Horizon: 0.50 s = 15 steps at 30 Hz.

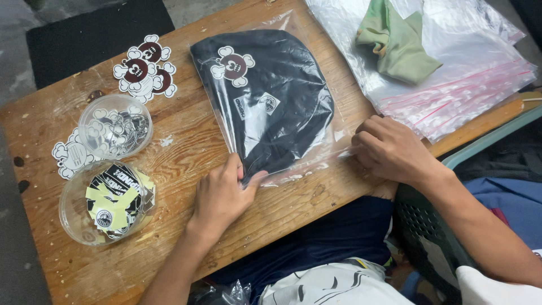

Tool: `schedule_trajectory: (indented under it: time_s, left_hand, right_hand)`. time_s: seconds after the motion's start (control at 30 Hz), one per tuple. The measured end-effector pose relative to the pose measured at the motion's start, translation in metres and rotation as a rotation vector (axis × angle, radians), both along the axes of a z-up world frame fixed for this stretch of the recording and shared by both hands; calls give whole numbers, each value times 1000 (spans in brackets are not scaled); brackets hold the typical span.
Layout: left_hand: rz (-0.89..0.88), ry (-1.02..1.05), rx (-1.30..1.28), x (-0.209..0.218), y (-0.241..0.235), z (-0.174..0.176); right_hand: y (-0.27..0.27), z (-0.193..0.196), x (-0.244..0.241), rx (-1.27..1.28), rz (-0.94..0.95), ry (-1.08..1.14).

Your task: The person wipes a black bag with a cloth, then attaches a sticker to it. They then wipe a clear plastic bag and place the black bag inside it, sealing the package.

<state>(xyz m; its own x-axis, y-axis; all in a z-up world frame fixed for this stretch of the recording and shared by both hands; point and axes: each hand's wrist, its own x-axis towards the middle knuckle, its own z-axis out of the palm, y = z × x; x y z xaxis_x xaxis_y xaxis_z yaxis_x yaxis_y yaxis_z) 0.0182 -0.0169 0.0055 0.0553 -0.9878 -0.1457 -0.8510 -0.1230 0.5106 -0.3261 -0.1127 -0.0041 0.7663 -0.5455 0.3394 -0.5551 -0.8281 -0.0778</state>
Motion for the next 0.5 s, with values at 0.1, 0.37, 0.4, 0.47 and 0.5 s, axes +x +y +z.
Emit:
schedule_trajectory:
  time_s: [0.1, 0.37, 0.4, 0.47, 0.5]
  left_hand:
    - [3, -24, 24, 0, 0, 2]
    - [0, -13, 19, -1, 0, -1]
    - [1, -14, 19, -1, 0, 0]
    - [-8, -14, 12, -1, 0, 1]
    - [-8, -14, 12, -1, 0, -1]
  right_hand:
    - [-2, -6, 0, -22, 4, 15]
    - [4, 7, 2, -30, 21, 4]
    - [3, 4, 1, -30, 22, 3]
    - [1, -2, -1, -38, -2, 39]
    - [1, -2, 0, -38, -2, 39]
